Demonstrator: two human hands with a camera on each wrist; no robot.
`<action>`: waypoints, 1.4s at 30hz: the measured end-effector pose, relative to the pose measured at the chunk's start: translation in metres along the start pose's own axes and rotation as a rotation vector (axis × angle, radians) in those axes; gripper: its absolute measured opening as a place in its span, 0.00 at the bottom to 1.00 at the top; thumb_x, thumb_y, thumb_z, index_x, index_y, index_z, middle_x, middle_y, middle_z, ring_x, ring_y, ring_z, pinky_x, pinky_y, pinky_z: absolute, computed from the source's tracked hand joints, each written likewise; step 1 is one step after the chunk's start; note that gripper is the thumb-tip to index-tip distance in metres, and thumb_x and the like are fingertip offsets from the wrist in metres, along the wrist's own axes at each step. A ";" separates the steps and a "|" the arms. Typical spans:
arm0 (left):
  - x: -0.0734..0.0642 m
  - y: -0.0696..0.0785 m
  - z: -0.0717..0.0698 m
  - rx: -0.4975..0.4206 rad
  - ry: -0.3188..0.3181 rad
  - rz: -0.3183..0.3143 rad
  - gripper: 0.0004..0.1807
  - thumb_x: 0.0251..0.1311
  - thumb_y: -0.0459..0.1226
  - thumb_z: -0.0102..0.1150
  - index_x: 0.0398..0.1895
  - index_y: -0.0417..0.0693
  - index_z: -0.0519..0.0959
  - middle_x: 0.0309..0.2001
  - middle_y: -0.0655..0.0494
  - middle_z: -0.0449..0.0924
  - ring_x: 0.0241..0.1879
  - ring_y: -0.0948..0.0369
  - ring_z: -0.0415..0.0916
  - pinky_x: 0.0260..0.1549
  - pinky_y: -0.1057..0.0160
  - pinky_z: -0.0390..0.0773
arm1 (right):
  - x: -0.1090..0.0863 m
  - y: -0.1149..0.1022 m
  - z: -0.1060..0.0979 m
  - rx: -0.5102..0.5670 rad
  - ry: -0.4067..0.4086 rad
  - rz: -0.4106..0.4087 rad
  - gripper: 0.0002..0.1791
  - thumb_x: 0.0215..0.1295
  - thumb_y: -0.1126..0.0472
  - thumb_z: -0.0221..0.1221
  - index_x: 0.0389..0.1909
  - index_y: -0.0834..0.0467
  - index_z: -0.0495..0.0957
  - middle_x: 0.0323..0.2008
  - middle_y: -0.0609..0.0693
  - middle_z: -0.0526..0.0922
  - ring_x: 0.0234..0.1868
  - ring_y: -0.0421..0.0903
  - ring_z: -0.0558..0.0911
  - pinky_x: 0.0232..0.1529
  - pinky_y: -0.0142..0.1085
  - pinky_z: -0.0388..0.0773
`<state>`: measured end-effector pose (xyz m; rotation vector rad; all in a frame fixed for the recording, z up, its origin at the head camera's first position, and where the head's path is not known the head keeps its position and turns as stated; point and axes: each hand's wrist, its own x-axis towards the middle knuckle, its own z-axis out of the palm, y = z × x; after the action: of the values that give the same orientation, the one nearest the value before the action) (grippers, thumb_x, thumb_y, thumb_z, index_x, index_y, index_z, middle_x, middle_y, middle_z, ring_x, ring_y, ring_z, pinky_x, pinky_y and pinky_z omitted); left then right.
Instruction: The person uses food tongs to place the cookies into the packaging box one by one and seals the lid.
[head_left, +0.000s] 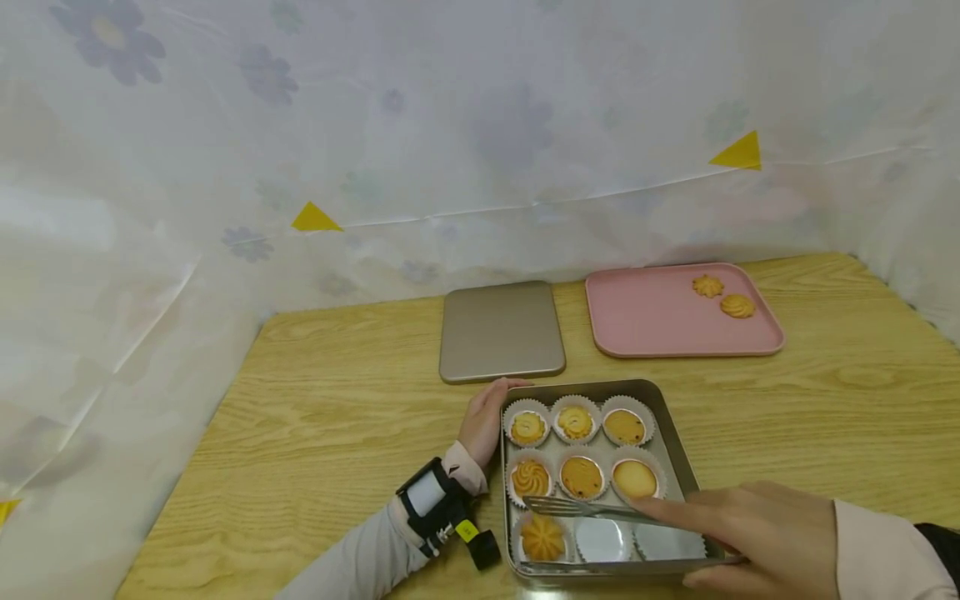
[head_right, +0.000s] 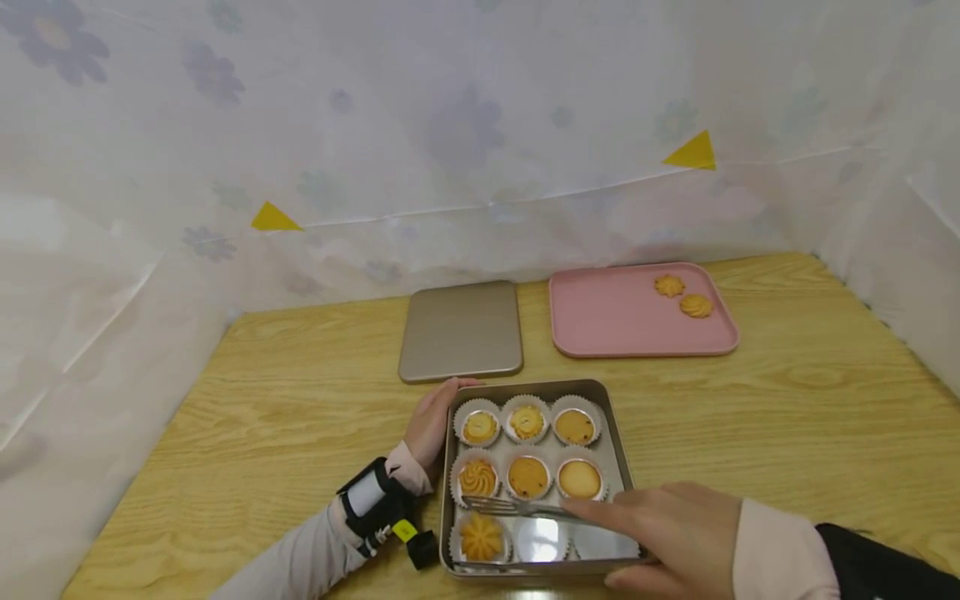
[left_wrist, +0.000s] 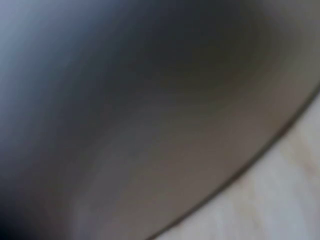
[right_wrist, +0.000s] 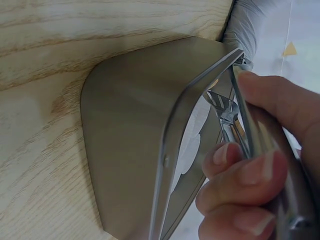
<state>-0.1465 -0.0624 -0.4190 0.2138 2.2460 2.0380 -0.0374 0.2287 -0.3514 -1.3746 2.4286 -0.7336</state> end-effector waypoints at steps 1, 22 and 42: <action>0.000 0.000 0.000 0.004 0.001 0.002 0.23 0.77 0.40 0.34 0.51 0.38 0.81 0.54 0.45 0.80 0.56 0.52 0.74 0.60 0.54 0.69 | 0.001 0.000 0.000 -0.004 -0.004 0.006 0.33 0.67 0.51 0.59 0.70 0.56 0.64 0.34 0.30 0.74 0.21 0.23 0.63 0.22 0.16 0.60; -0.001 0.001 0.000 -0.036 -0.003 -0.024 0.24 0.77 0.41 0.34 0.52 0.37 0.80 0.55 0.44 0.79 0.57 0.52 0.73 0.60 0.55 0.69 | 0.014 -0.012 -0.007 -0.211 -0.087 0.108 0.34 0.64 0.42 0.60 0.67 0.53 0.69 0.34 0.43 0.83 0.22 0.25 0.65 0.20 0.28 0.70; -0.001 0.002 0.000 -0.008 -0.003 -0.015 0.24 0.77 0.40 0.33 0.52 0.37 0.80 0.55 0.44 0.79 0.58 0.51 0.72 0.61 0.54 0.67 | 0.018 -0.016 -0.012 -0.285 -0.103 0.170 0.35 0.59 0.40 0.63 0.65 0.50 0.70 0.36 0.44 0.84 0.27 0.31 0.77 0.23 0.34 0.75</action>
<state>-0.1452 -0.0625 -0.4167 0.1984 2.2310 2.0372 -0.0404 0.2101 -0.3327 -1.2416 2.6009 -0.2766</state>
